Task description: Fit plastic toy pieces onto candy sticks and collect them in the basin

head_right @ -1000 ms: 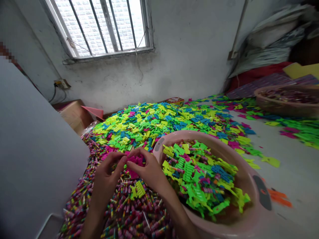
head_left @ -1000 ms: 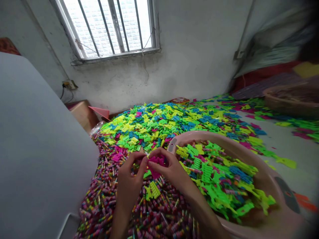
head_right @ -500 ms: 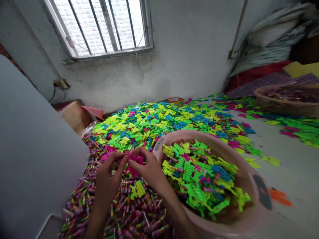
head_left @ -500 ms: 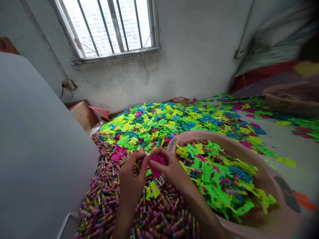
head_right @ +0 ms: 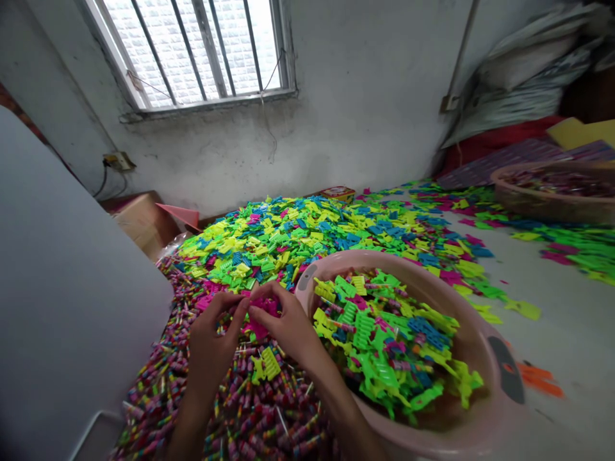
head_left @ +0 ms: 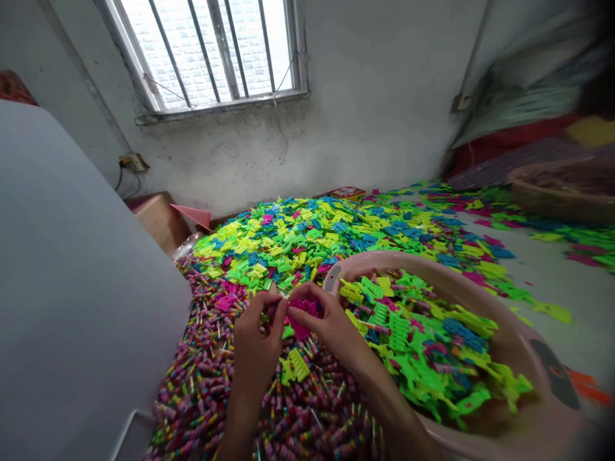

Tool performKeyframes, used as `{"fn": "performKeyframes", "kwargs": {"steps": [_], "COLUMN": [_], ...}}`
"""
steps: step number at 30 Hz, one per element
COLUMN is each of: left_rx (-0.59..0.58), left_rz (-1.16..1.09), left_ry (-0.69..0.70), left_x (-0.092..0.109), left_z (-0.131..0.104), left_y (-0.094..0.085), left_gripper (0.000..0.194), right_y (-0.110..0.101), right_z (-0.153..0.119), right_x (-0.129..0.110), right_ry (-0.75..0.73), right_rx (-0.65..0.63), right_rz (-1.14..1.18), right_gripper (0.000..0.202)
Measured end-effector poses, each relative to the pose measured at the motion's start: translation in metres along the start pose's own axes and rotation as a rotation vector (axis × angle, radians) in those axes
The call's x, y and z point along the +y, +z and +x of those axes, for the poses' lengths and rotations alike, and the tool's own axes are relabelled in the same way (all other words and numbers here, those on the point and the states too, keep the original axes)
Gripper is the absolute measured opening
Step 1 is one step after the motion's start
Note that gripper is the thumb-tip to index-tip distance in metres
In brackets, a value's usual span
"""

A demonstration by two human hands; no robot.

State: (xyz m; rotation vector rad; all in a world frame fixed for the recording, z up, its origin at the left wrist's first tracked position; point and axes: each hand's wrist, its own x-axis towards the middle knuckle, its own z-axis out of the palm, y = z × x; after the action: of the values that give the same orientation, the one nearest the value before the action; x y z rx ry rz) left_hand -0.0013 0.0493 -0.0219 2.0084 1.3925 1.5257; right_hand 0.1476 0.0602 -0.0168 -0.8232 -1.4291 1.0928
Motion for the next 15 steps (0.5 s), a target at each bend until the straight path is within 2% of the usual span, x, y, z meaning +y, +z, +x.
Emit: {"fn": "performKeyframes", "kwargs": {"steps": [7,15], "left_rx": [-0.035,-0.103], "left_rz": [-0.006,-0.216], "left_ry": [0.015,-0.103], "left_x": [-0.001,-0.005], "left_z": [0.001,0.003], "left_y": [-0.004,-0.012], "left_gripper": [0.01,0.016], "right_y": [-0.001,0.001], "right_z": [0.0,-0.001], "right_x": [0.001,-0.005], "right_ry": [-0.016,-0.086], "right_rx": [-0.056,-0.072], "right_rz": [0.035,-0.009], "right_gripper": [0.018,0.013]}}
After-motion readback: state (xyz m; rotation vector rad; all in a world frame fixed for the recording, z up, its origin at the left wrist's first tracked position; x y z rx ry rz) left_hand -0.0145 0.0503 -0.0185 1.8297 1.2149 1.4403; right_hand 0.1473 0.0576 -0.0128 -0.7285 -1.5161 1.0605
